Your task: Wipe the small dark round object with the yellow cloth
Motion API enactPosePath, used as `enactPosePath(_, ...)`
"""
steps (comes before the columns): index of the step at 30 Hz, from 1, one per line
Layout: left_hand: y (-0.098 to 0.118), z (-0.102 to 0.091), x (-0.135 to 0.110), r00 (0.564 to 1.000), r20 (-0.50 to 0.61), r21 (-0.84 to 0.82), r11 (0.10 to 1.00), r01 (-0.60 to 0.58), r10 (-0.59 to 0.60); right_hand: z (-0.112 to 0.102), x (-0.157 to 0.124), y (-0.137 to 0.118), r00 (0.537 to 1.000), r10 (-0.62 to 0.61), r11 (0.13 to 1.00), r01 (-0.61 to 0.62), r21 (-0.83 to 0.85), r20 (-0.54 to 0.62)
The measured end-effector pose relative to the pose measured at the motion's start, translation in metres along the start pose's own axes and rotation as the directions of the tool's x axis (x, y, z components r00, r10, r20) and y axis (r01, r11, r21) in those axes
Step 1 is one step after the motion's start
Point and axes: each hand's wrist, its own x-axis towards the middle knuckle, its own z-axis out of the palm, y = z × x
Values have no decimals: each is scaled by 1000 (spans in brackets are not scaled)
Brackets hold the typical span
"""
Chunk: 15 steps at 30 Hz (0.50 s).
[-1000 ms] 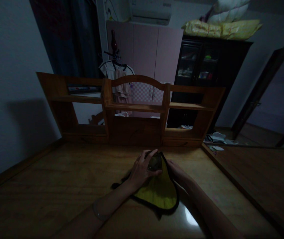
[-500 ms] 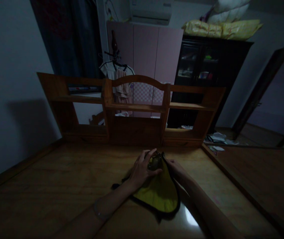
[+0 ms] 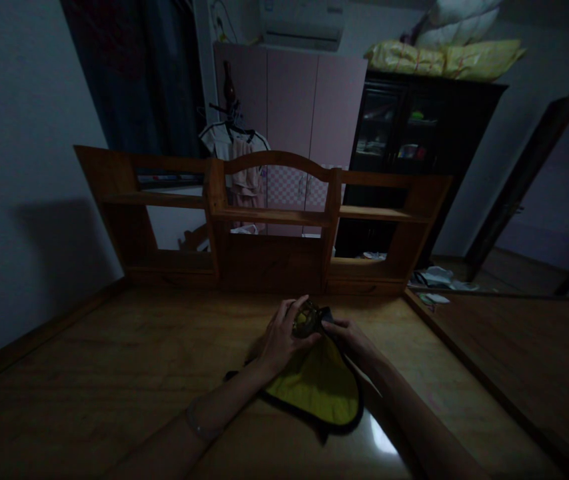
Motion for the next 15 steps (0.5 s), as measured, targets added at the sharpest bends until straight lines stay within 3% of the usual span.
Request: enactPosePath(15, 0, 4, -2, 999, 31, 34, 998, -44, 43, 12, -3, -4, 1000, -18, 1000, 18, -9, 26)
